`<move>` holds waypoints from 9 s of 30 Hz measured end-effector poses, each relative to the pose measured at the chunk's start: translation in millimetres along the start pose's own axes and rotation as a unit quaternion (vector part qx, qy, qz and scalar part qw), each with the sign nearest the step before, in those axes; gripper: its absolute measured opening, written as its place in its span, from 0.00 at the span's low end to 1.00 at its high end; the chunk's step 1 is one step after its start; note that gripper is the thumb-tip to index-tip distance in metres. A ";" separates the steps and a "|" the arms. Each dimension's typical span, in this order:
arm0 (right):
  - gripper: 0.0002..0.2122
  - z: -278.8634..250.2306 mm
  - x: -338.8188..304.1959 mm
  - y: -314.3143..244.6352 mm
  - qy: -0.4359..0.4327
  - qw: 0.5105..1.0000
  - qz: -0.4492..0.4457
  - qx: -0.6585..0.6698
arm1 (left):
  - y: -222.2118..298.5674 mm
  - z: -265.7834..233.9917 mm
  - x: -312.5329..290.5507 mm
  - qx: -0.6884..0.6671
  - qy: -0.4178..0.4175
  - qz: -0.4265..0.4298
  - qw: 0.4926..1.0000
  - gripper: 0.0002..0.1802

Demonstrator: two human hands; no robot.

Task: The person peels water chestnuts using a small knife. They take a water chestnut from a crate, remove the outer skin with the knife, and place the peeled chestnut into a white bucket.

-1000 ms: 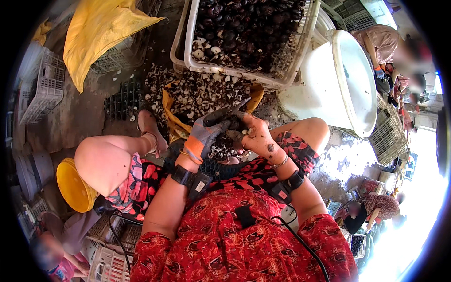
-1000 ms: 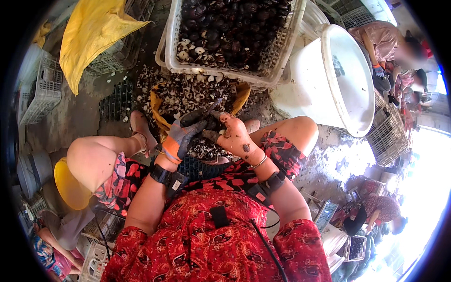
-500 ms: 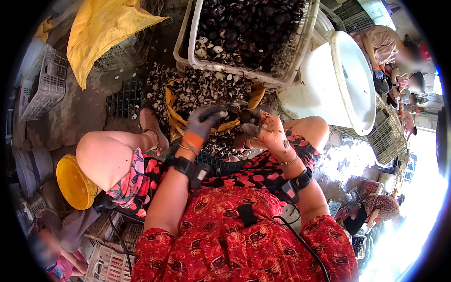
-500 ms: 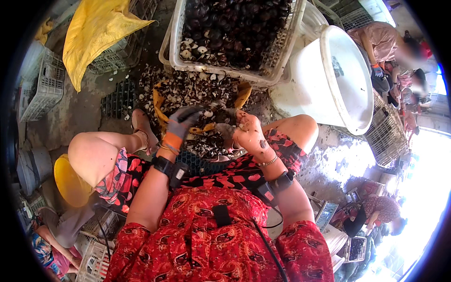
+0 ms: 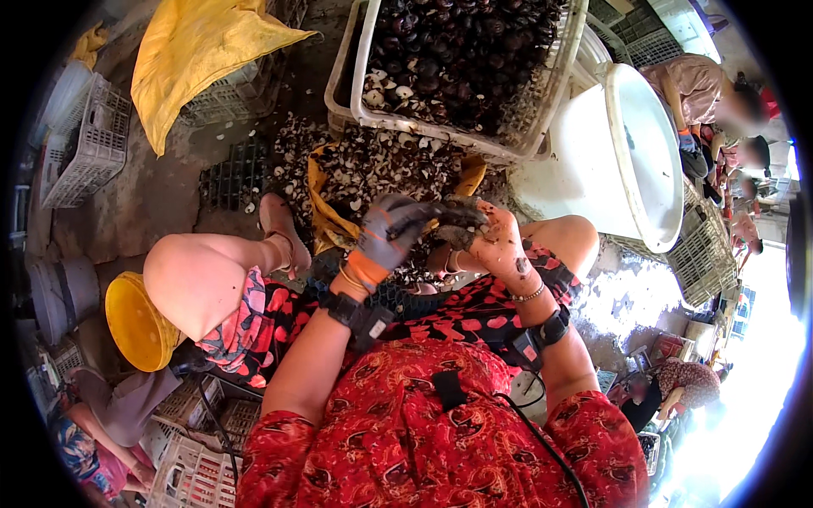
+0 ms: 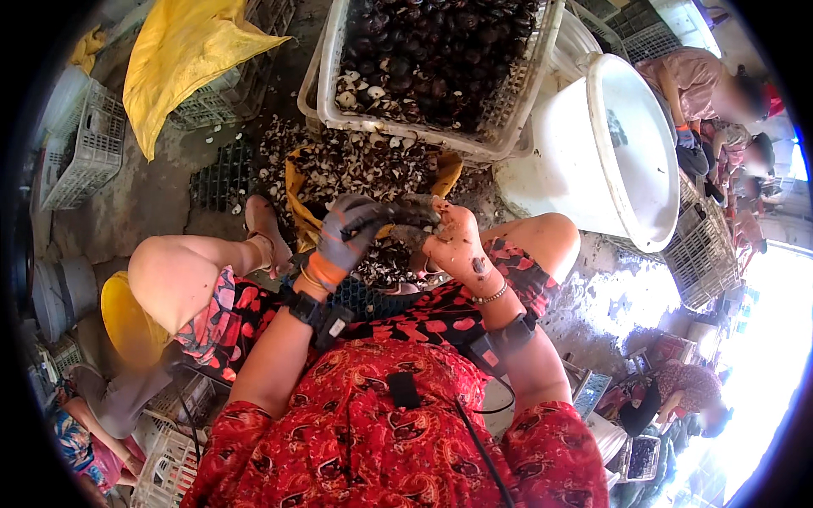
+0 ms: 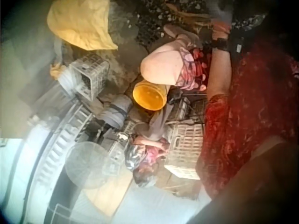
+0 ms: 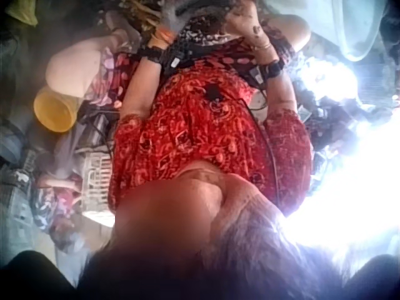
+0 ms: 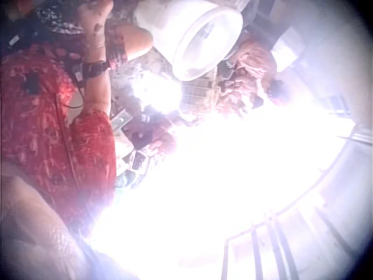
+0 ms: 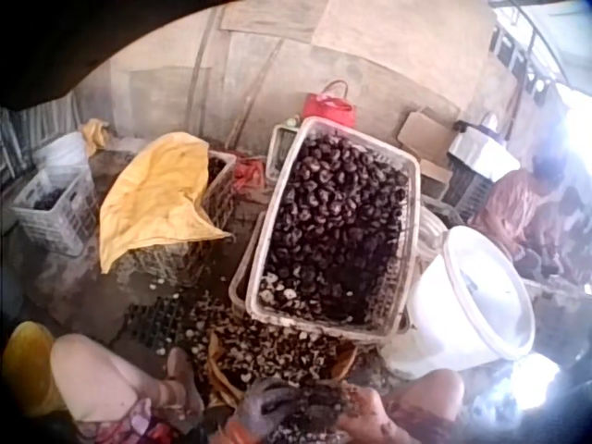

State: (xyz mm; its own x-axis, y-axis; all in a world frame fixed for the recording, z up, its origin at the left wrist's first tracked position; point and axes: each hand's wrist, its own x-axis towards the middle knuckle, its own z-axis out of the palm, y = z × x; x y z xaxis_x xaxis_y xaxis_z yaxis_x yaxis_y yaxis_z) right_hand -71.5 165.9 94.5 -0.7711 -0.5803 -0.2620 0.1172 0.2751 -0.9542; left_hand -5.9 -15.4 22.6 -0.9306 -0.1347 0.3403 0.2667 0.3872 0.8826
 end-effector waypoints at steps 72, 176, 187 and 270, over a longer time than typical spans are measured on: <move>0.19 -8.2 26.5 48.6 0.136 0.963 -0.113 -0.204 | -150.6 -13.1 -25.9 -0.304 0.014 -0.353 0.884 0.23; 0.12 -7.0 -18.2 32.9 0.190 0.975 -0.095 -0.067 | -76.9 8.0 -20.5 -0.157 0.001 -0.256 0.954 0.19; 0.12 -3.9 -14.0 31.9 0.305 0.910 -0.090 -0.265 | -44.6 14.5 -15.6 -0.135 -0.005 -0.269 0.954 0.19; 0.11 27.7 -10.8 35.9 0.100 0.746 0.140 0.643 | 23.2 1.6 1.7 0.048 -0.008 0.061 0.997 0.10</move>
State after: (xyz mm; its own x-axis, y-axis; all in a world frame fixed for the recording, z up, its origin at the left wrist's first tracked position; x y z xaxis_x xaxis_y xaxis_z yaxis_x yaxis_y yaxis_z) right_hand -41.7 160.9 59.0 -0.6667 -0.4770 -0.5727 0.6957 -0.6740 -0.2485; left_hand -1.7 -5.2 43.2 -0.8969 -0.0682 0.4369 0.3528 0.4853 0.8000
